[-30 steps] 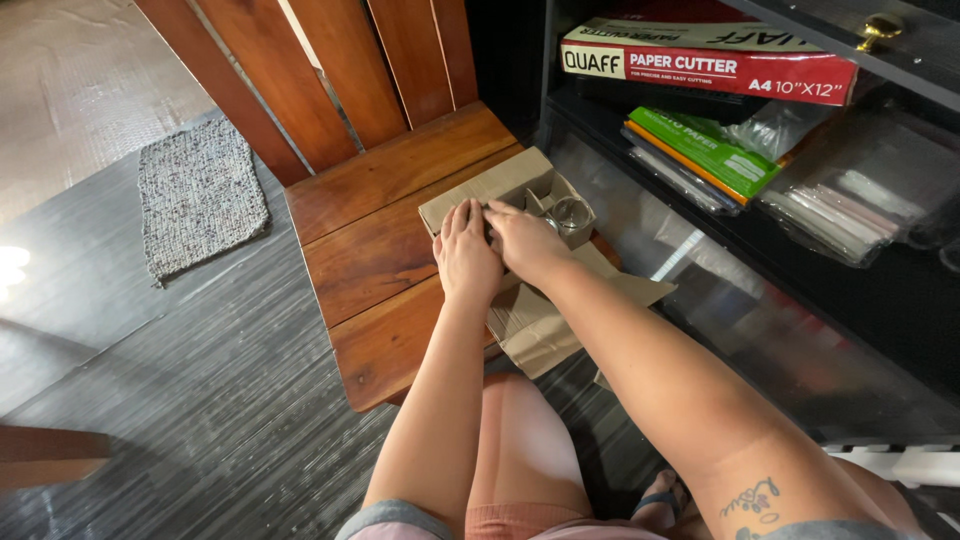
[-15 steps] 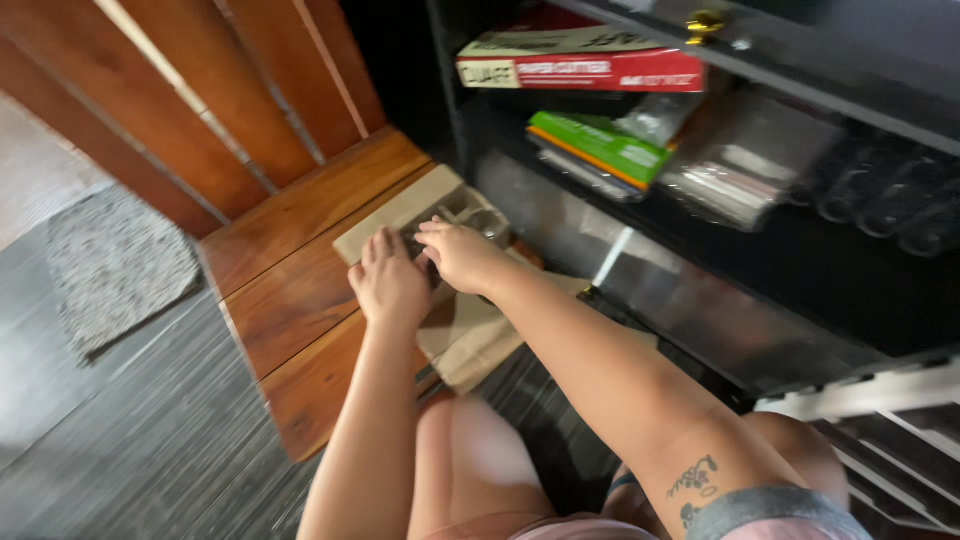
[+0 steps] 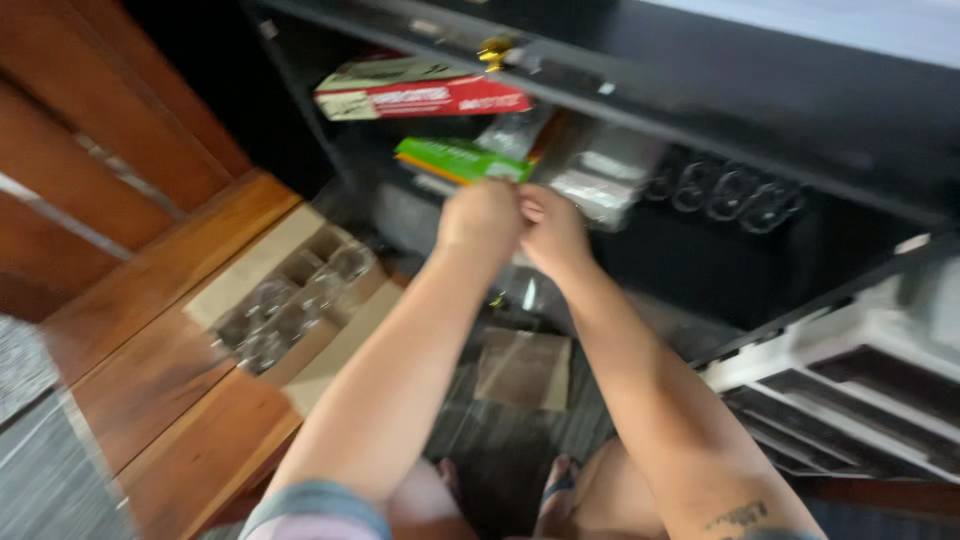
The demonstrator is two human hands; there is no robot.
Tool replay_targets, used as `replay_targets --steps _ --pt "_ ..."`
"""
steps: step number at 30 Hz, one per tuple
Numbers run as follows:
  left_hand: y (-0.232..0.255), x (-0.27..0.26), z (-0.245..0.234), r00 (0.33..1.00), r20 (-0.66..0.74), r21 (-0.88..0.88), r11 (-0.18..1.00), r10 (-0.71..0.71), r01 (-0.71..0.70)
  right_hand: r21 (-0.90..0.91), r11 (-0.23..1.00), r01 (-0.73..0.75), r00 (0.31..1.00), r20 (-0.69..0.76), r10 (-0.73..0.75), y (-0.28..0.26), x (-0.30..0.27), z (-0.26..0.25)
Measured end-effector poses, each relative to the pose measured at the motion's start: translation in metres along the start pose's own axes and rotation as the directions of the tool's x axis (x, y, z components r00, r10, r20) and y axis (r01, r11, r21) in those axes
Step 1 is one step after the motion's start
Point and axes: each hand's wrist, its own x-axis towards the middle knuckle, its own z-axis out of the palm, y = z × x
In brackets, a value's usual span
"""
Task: The person opens a cardboard box with molded compartments and places small clear glasses into the slots one by one. The glasses are taken from a nearby shelf and arranged neatly inside the box until it is full.
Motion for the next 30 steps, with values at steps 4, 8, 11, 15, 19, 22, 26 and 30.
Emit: replay_targets --steps 4,8,11,15,19,22,26,30 --pt "0.108 0.019 0.025 0.927 -0.211 -0.110 0.934 0.311 -0.339 -0.051 0.991 -0.122 0.981 -0.160 0.112 0.057 0.003 -0.091" --pt "0.180 0.039 0.043 0.935 -0.215 -0.340 0.876 0.282 -0.342 -0.157 0.963 -0.218 0.922 -0.357 0.151 0.076 0.005 -0.140" --pt "0.210 0.046 0.063 0.931 -0.264 -0.299 0.896 0.253 -0.328 -0.168 0.942 -0.291 0.831 -0.532 0.162 0.109 0.009 -0.153" --pt "0.228 0.062 0.098 0.860 -0.342 -0.135 0.885 0.379 -0.445 -0.097 0.867 -0.490 0.794 -0.461 0.397 0.132 0.014 -0.153" --pt "0.238 0.073 0.109 0.893 -0.071 0.015 0.896 0.444 -0.444 -0.045 0.837 -0.545 0.768 -0.428 0.477 0.137 0.000 -0.147" --pt "0.241 0.079 0.114 0.929 -0.039 -0.019 0.929 0.368 -0.369 0.191 0.881 -0.432 0.718 -0.519 0.464 0.152 -0.001 -0.140" --pt "0.241 0.075 0.134 0.820 -0.477 -0.178 0.879 0.316 -0.443 0.189 0.820 -0.540 0.780 -0.255 0.572 0.153 -0.007 -0.156" --pt "0.228 0.068 0.134 0.773 -0.546 -0.155 0.868 0.323 -0.472 0.489 0.791 -0.368 0.740 -0.361 0.568 0.150 0.003 -0.143"
